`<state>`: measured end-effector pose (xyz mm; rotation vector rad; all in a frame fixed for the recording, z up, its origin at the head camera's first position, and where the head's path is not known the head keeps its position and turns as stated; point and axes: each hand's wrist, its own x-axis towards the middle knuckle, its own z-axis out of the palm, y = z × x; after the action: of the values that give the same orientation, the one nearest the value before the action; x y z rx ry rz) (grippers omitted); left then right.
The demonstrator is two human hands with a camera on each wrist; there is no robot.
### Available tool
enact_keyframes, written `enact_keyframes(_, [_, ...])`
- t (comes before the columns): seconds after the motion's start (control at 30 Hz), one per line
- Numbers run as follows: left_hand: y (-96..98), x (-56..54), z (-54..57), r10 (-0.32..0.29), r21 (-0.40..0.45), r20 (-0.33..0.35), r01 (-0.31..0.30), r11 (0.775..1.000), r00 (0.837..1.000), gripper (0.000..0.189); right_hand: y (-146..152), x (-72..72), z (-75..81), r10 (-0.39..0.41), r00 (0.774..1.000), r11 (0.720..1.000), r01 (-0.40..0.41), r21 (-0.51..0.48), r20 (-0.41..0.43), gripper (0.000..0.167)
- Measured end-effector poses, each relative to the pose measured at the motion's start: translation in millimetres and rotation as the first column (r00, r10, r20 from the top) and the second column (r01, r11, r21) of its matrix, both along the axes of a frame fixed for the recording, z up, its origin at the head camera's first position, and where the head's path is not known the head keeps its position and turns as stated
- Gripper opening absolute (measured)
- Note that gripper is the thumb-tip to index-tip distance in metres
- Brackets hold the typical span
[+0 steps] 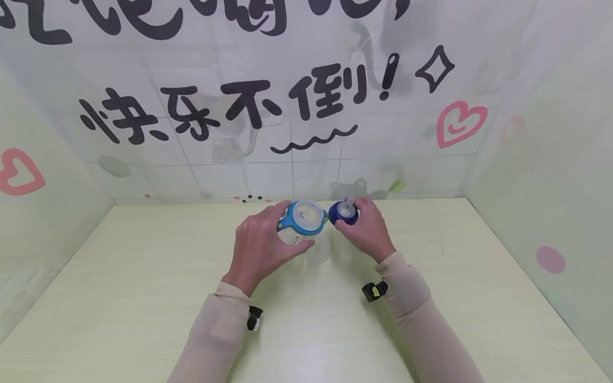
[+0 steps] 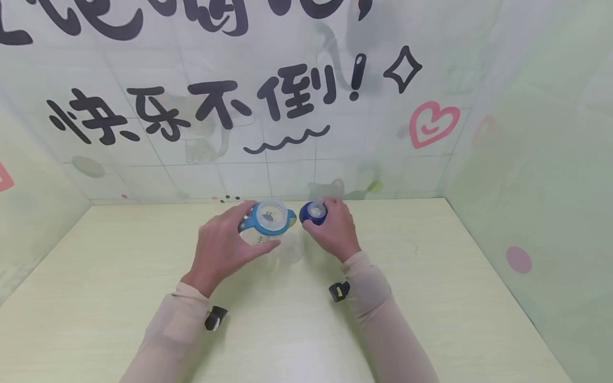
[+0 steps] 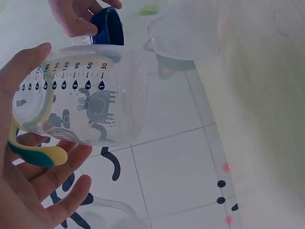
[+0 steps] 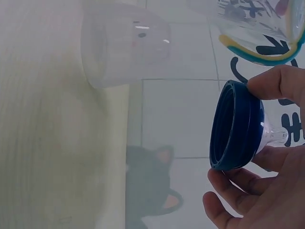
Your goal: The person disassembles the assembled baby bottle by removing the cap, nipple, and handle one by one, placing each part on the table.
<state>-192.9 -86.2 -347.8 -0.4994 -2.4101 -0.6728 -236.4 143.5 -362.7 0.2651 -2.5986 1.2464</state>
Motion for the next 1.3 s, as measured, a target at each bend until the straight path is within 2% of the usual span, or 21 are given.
enact_keyframes(0.37, [-1.0,-0.6,1.0,0.009,-0.004,0.003,-0.009,1.0,1.0,0.08,2.0,-5.9,-12.7,-0.016,0.999,0.992,0.01,0.127,0.05,0.059])
enact_keyframes(0.6, [-1.9,-0.1,1.5,0.011,0.006,0.008,-0.011,1.0,1.0,0.08,5.9,-11.2,-23.0,-0.045,0.996,0.983,0.031,0.183,0.073,0.058])
enact_keyframes(0.83, [-2.7,-0.2,1.0,0.012,0.001,0.011,-0.012,1.0,1.0,0.08,6.9,-13.6,-28.2,-0.048,0.992,0.969,0.018,0.248,0.113,0.055])
enact_keyframes(1.3, [-2.9,0.0,1.1,0.013,-0.006,0.013,-0.013,1.0,1.0,0.08,10.7,-15.7,-33.5,-0.04,0.983,0.966,-0.007,0.257,0.177,0.058])
